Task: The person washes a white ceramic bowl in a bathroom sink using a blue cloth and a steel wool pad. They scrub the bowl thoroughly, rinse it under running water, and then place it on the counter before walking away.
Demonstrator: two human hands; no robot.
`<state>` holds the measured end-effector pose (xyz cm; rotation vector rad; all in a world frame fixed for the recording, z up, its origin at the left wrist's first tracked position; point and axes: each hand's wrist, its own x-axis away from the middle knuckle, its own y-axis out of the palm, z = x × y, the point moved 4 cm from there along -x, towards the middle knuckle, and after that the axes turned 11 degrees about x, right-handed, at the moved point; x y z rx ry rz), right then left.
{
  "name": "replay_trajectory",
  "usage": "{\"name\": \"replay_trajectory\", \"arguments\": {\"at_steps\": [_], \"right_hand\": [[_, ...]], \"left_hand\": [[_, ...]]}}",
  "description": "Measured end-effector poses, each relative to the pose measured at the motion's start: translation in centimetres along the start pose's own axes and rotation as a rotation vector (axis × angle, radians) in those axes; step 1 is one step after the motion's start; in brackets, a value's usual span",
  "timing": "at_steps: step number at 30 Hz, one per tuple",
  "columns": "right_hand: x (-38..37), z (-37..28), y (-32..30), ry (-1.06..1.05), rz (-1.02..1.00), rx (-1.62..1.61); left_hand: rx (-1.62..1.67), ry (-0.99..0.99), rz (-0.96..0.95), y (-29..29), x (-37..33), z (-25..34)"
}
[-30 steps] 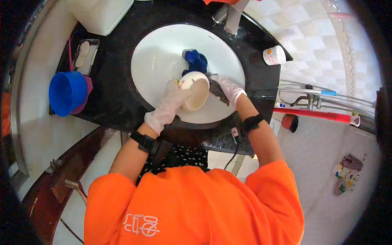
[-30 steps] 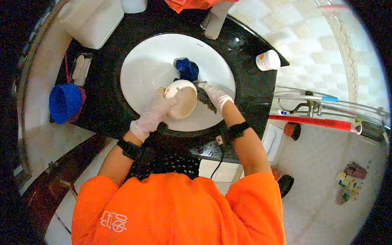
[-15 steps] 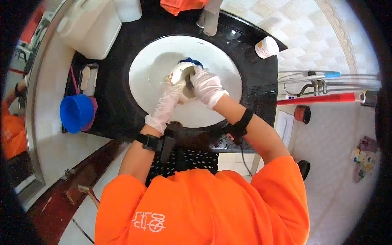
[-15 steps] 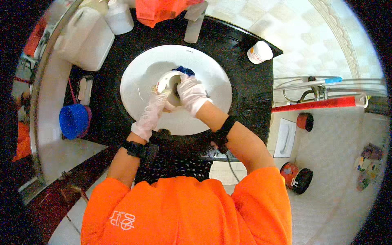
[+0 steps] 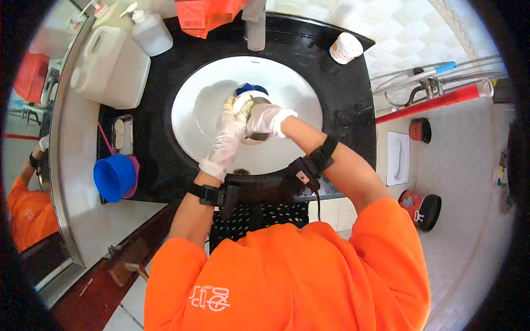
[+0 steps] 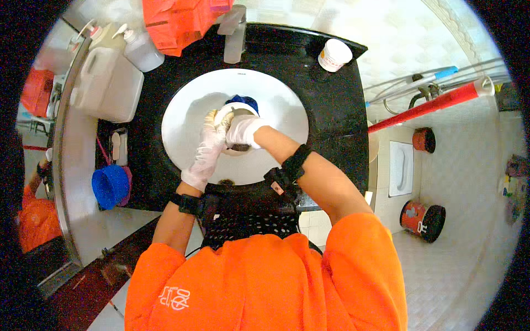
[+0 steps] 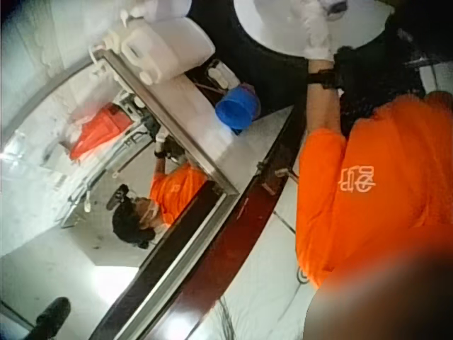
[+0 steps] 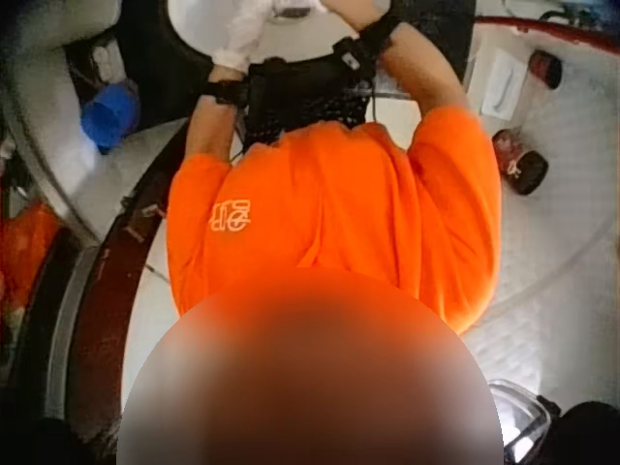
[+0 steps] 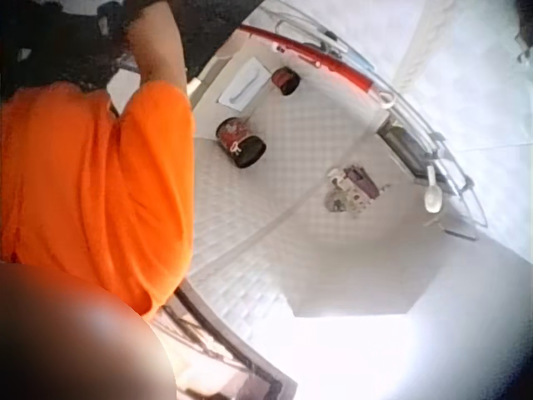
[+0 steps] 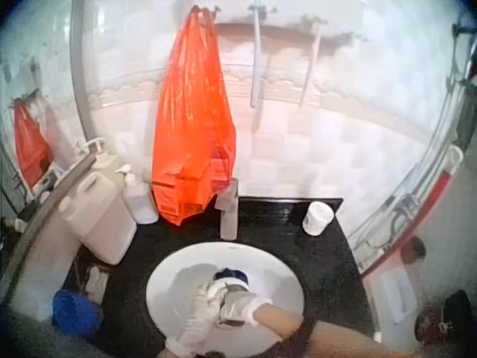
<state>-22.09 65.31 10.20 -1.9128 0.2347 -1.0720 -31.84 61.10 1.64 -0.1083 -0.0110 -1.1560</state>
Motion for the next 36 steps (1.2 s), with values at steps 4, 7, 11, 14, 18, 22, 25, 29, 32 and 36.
{"name": "replay_trajectory", "arguments": {"at_steps": [4, 7, 11, 14, 18, 22, 25, 29, 32, 36], "right_hand": [[-1.2, 3.6, 4.1, -0.135, 0.117, -1.373], [0.3, 1.4, 1.8, -0.269, 0.196, -0.56], [0.0, 2.7, 2.4, -0.017, 0.61, 0.122], [-0.4, 2.6, 2.2, -0.156, 0.359, 0.035], [-0.6, 2.5, 2.9, -0.179, 0.193, -0.599], [-2.7, 2.5, 4.8, -0.102, 0.215, 0.105], [0.1, 1.6, 3.4, -0.293, 0.32, 0.025], [-2.5, 4.8, 6.0, 0.028, 0.422, -1.345], [-1.7, 2.6, 3.8, 0.091, 0.368, -1.936], [-2.3, 4.7, 3.5, -0.044, 0.191, -1.708]], "left_hand": [[0.175, -0.288, -0.154, -0.1, -0.7, 4.9], [-0.043, -0.131, -0.245, -0.9, -2.3, 4.5], [-0.281, 0.06, -0.259, 0.0, -3.4, 4.7], [-0.151, -0.027, -0.296, 0.4, -3.4, 5.3], [-0.224, -0.11, -0.211, -0.1, -4.3, 3.2], [-0.523, -0.213, -0.48, 1.1, -3.0, 6.9], [-0.277, -0.254, -0.526, -0.4, -2.6, 6.4], [0.029, -0.22, -0.371, 0.4, 0.0, 8.2], [0.191, -0.289, -0.236, 0.1, -1.5, 4.7], [0.034, -0.154, -0.158, 0.1, -1.2, 4.9]]}}
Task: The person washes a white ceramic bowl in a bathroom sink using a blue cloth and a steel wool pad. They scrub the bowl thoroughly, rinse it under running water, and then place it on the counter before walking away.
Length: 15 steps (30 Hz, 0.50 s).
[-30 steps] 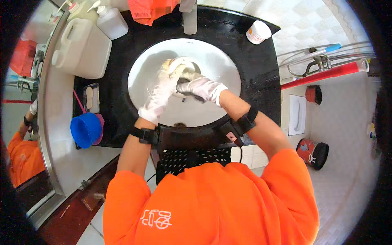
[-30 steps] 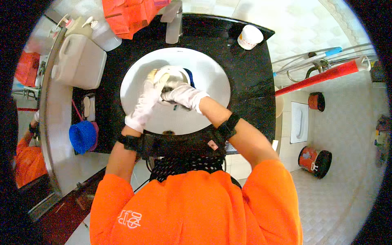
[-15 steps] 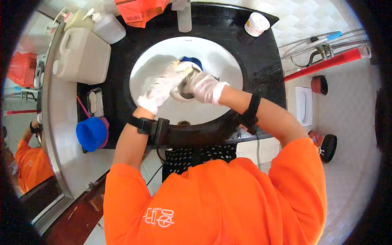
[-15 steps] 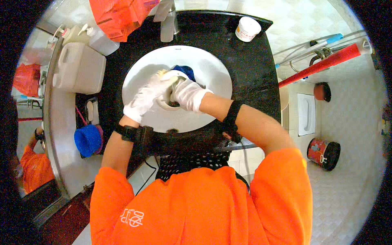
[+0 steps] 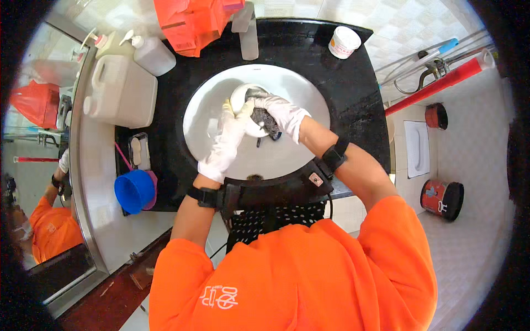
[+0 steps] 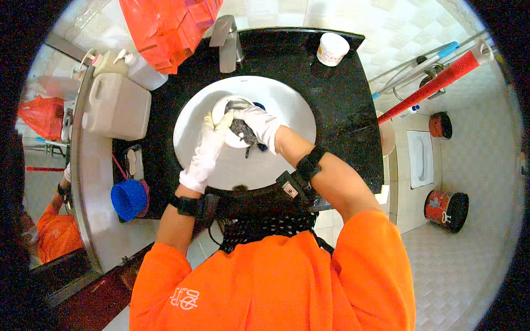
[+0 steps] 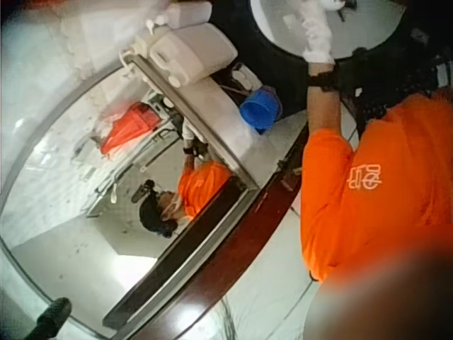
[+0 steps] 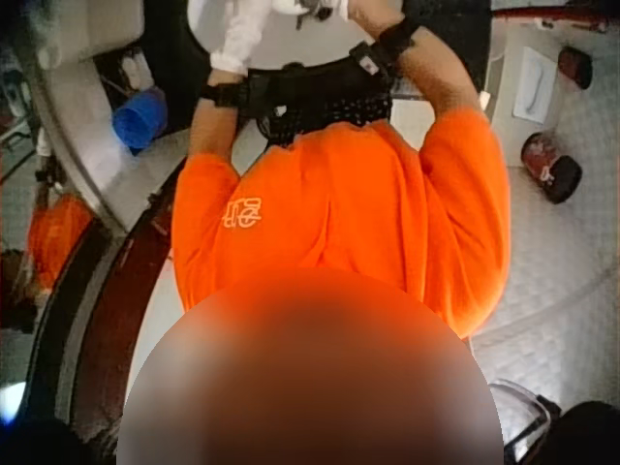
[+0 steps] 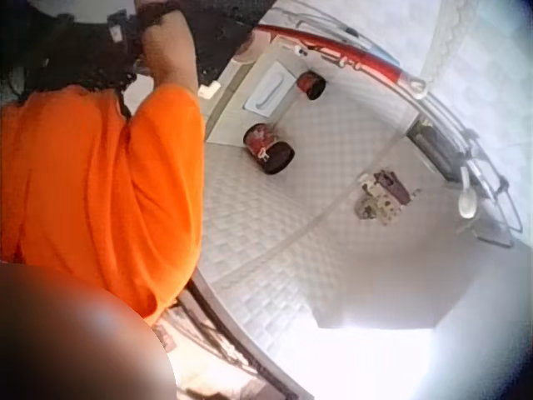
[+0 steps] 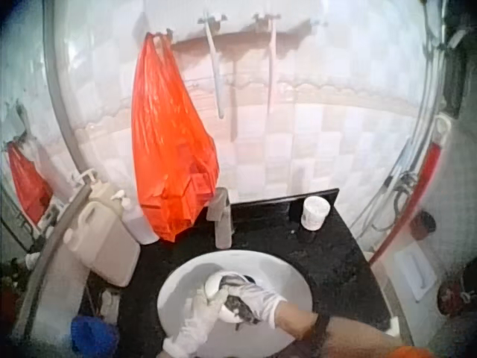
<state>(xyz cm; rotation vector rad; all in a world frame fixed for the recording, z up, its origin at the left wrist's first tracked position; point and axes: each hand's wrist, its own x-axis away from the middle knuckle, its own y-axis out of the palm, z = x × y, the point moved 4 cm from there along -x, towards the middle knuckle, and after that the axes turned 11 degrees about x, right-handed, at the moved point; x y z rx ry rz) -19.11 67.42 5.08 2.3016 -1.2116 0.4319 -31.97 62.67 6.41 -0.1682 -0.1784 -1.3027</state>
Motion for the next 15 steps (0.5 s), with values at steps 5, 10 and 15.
{"name": "replay_trajectory", "arguments": {"at_steps": [5, 10, 15], "right_hand": [[3.4, -5.2, 2.1, -0.17, -0.376, 1.279], [3.8, -5.9, 1.8, -1.114, 0.261, 1.877], [1.3, -2.1, 0.7, -0.552, 0.259, 2.179]], "left_hand": [[0.086, -0.035, -0.027, -1.2, -0.5, 0.5], [0.174, -0.281, -0.254, -2.0, -2.0, 0.0], [-0.154, -0.159, -0.182, -0.9, -2.5, 1.1]]}}
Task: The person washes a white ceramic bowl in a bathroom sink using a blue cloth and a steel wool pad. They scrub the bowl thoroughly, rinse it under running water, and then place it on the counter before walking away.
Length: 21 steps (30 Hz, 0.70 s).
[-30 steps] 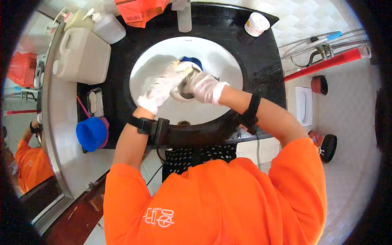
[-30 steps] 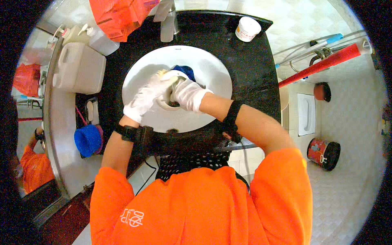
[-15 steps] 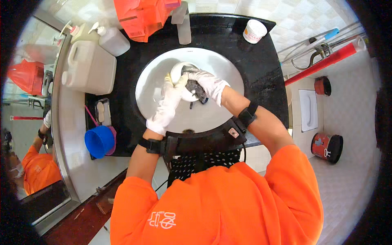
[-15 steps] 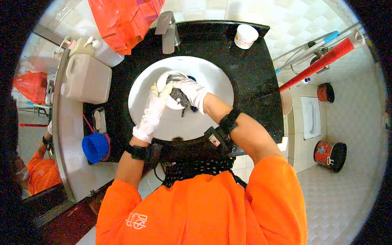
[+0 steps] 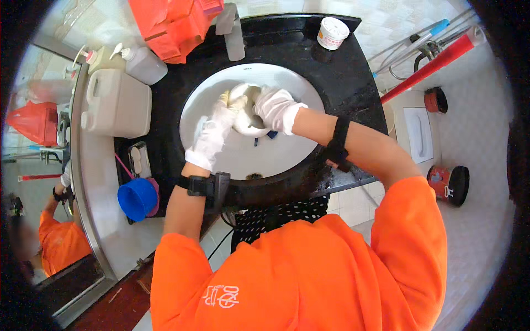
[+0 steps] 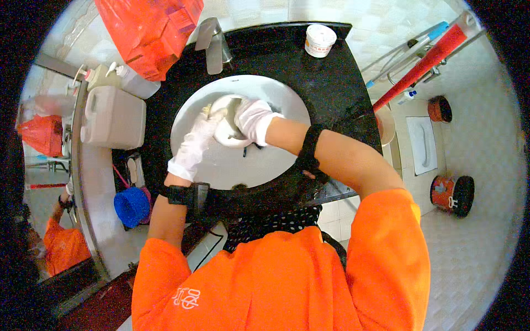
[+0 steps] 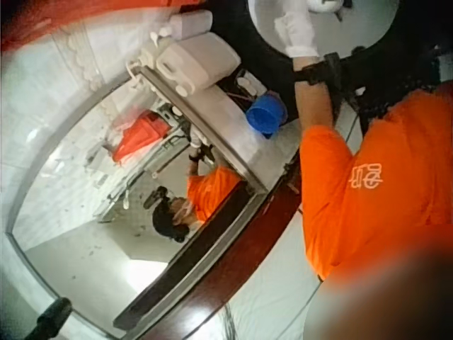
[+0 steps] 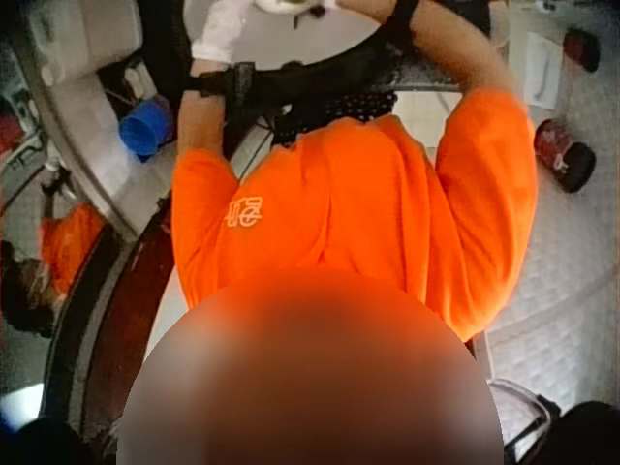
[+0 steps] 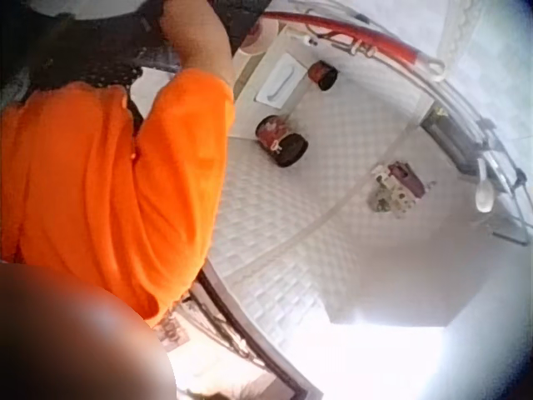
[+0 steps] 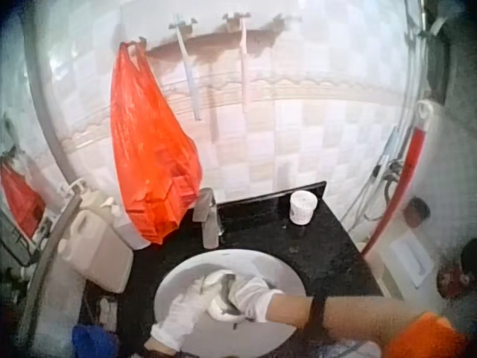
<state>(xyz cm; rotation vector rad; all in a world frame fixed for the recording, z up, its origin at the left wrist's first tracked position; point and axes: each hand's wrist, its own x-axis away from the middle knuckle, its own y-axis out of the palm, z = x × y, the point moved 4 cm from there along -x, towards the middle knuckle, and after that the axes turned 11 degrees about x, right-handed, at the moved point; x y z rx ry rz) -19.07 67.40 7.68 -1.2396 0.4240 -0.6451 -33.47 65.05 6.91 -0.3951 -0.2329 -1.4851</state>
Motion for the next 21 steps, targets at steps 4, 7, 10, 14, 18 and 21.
{"name": "replay_trajectory", "arguments": {"at_steps": [4, 7, 10, 14, 18, 21], "right_hand": [[0.7, 0.7, -0.6, 0.14, -0.417, -1.291], [1.0, -0.5, -0.7, 0.047, -0.212, -1.345], [1.5, -1.1, -0.7, 0.16, -0.018, -0.692], [0.7, 0.1, 0.5, -0.149, 0.552, -0.332], [0.0, -1.0, 1.0, 0.269, 0.225, -0.044], [0.0, 0.2, 3.3, 0.048, -0.38, -0.627]], "left_hand": [[-0.08, 0.193, 0.008, 1.2, -1.2, -1.1], [-0.185, 0.201, -0.034, 0.5, -2.5, -1.0], [-0.351, 0.099, -0.208, 0.3, -2.2, -0.5], [-0.03, -0.091, -0.092, -0.7, -3.0, -0.7], [-0.299, 0.077, -0.157, 0.4, -3.2, -0.2], [-0.36, 0.192, 0.016, 1.1, 0.0, 0.9]]}}
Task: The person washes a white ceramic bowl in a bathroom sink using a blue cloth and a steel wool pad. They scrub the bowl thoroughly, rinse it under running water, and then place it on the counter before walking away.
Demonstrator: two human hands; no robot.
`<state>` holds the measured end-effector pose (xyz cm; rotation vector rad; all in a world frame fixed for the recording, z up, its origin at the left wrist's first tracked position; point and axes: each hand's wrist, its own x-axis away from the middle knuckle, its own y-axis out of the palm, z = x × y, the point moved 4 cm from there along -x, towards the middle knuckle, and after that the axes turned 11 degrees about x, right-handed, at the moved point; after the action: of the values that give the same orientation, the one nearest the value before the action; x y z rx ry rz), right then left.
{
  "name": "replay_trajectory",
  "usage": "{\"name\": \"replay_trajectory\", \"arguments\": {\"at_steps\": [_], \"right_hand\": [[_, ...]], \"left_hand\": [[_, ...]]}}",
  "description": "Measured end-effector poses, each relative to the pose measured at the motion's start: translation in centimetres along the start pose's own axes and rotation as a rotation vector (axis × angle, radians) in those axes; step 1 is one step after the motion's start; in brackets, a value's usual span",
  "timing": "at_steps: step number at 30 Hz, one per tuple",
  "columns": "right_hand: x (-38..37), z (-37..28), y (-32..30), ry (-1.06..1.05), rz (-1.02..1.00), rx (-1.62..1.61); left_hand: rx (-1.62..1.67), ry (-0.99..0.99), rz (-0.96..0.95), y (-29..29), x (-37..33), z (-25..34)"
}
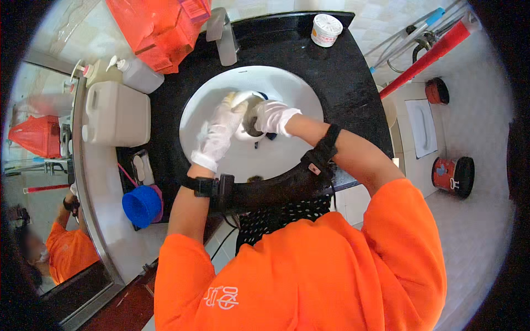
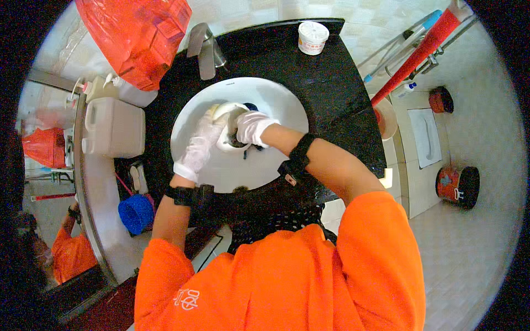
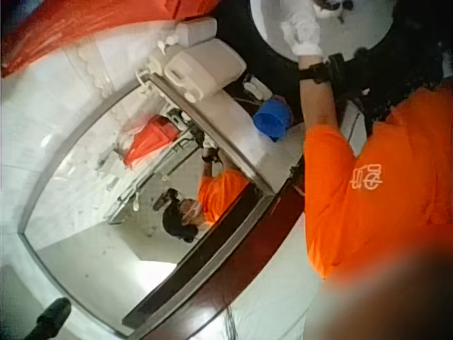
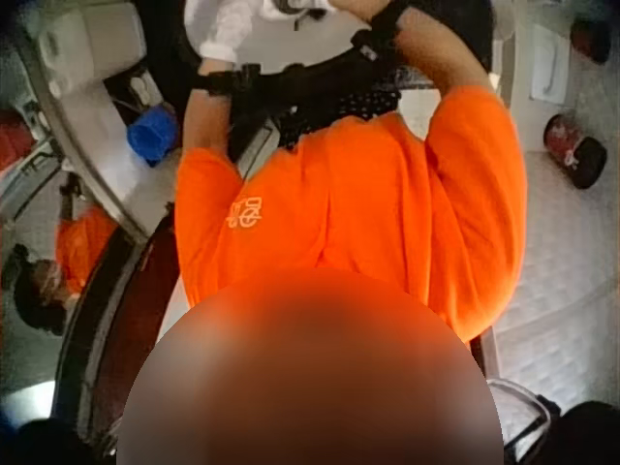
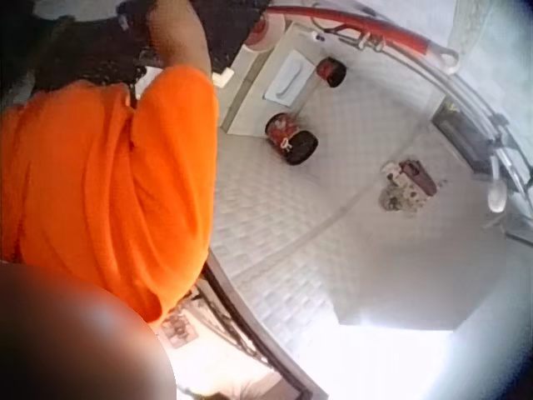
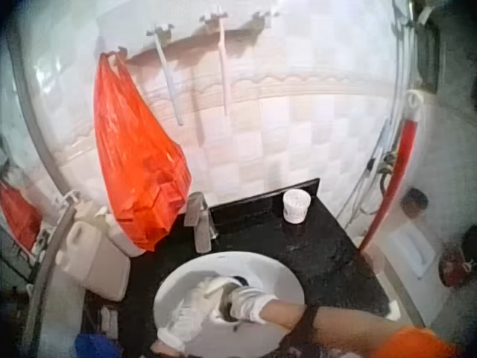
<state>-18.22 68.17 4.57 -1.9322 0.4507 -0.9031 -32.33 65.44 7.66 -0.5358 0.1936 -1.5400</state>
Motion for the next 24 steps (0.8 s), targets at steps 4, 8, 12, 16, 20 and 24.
{"name": "replay_trajectory", "arguments": {"at_steps": [4, 8, 12, 16, 20, 24], "right_hand": [[2.9, 3.5, -3.0, 0.099, 0.436, -0.583], [5.7, 3.3, -5.3, 0.201, 0.68, -0.619], [7.5, -4.0, -3.6, -0.008, 0.745, -0.011], [4.4, 2.7, -5.7, 0.279, 0.69, -0.53], [6.2, -2.3, -3.1, 0.023, 0.683, -0.328], [5.4, -2.6, -5.6, 0.169, 0.538, -0.429]], "left_hand": [[0.463, -0.202, 0.177, 0.4, 1.8, -2.7], [1.086, -0.57, 0.202, 3.4, 2.1, -7.5], [1.876, -0.626, -0.014, 6.7, 2.1, -9.9], [1.559, -0.755, 0.134, 6.2, 3.9, -3.3], [1.585, -0.738, 0.28, 6.1, 4.2, -4.1], [1.707, -0.7, 0.28, 6.2, 4.5, -5.6]]}}
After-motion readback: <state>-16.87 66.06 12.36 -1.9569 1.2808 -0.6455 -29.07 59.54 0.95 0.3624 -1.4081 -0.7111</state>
